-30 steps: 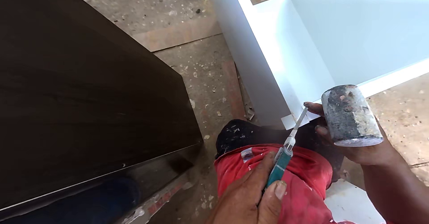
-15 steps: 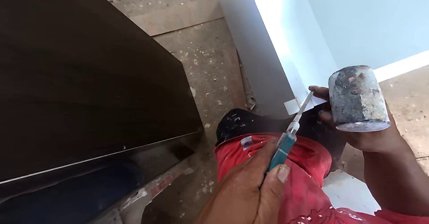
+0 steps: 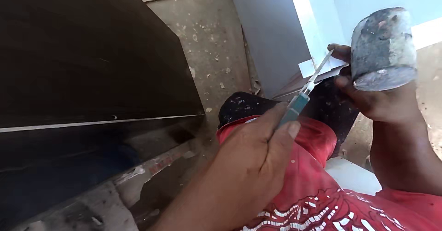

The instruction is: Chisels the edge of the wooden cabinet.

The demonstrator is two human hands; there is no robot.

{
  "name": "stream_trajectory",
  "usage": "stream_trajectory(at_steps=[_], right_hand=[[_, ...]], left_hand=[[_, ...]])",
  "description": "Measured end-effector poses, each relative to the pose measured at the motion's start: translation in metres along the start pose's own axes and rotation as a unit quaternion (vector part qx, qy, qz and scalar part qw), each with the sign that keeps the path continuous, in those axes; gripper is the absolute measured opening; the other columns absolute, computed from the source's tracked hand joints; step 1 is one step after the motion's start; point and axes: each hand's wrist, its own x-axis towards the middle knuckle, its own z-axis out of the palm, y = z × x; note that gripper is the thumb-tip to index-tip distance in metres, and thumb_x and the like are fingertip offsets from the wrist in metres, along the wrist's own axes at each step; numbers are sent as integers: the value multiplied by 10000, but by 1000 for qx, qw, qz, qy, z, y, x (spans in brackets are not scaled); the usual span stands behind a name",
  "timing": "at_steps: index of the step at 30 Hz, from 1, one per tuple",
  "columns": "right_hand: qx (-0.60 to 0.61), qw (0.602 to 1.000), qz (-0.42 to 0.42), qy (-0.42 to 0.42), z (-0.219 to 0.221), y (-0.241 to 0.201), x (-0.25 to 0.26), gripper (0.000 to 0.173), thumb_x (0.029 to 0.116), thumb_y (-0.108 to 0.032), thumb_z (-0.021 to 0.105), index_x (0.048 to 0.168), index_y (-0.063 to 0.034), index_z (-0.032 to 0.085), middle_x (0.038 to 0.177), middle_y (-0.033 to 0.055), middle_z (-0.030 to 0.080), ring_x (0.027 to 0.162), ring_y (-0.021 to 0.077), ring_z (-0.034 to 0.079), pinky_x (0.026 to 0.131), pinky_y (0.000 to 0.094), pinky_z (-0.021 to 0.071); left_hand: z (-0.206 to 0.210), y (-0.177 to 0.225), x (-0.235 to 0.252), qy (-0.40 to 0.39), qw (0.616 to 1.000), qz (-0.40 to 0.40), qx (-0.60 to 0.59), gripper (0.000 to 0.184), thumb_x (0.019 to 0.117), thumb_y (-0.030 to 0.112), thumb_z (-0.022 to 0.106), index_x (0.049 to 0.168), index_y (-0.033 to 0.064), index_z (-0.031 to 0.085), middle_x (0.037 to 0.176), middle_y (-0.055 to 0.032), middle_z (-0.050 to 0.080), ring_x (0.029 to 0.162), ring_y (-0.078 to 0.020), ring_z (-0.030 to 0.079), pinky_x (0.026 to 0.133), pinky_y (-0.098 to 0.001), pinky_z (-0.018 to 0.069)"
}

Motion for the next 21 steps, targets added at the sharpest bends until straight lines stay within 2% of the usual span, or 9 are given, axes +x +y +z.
stream_trajectory(at_steps=[2, 4, 5, 11, 15, 21], right_hand=[[10, 1000, 10, -1, 1, -2, 1, 348, 994, -99, 634, 1329, -23, 583, 1320, 1, 664, 830, -32, 644, 686, 178, 567], [5, 1000, 15, 2, 2, -2, 0, 375, 987, -89, 630, 1350, -9, 574, 1216, 4, 693, 758, -23, 624, 618, 182, 549], [-2, 1000, 16, 2, 1, -2, 0, 386, 986, -90, 628, 1357, -4, 568, 1211, 12, 696, 751, -17, 626, 612, 187, 550], [3, 1000, 25, 5, 3, -5, 2, 395, 990, -85, 623, 1373, -10, 557, 1300, 24, 675, 734, -21, 623, 587, 175, 536], [6, 999, 50, 10, 5, -10, -1, 417, 988, -82, 630, 1395, -27, 560, 1074, -8, 723, 638, -4, 601, 521, 162, 521], [13, 999, 47, -5, 2, -7, -1, 407, 1000, -105, 618, 1394, -29, 548, 1060, -4, 726, 637, 0, 605, 518, 164, 520]], left_hand=[[0, 1, 0, -3, 1000, -9, -1, 391, 1105, 387, 388, 1378, 222, 613, 691, 99, 566, 518, -9, 502, 440, -185, 442], [0, 1, 1, -2, 1000, -15, 2, 392, 1104, 395, 390, 1384, 234, 611, 674, 93, 552, 506, -20, 494, 433, -195, 437], [0, 1, 1, -2, 1000, -18, 3, 388, 1103, 399, 391, 1377, 238, 614, 667, 91, 547, 504, -23, 500, 431, -197, 441], [2, 7, 1, -4, 999, -28, 15, 378, 1104, 406, 391, 1356, 231, 612, 696, 82, 564, 528, -25, 517, 452, -200, 455], [3, 11, 0, -4, 999, -36, 7, 372, 1105, 401, 396, 1353, 231, 617, 687, 83, 556, 524, -23, 514, 450, -194, 454], [5, 16, -1, 2, 999, -33, 26, 382, 1106, 405, 378, 1335, 223, 623, 724, 96, 566, 568, -3, 527, 486, -183, 461]])
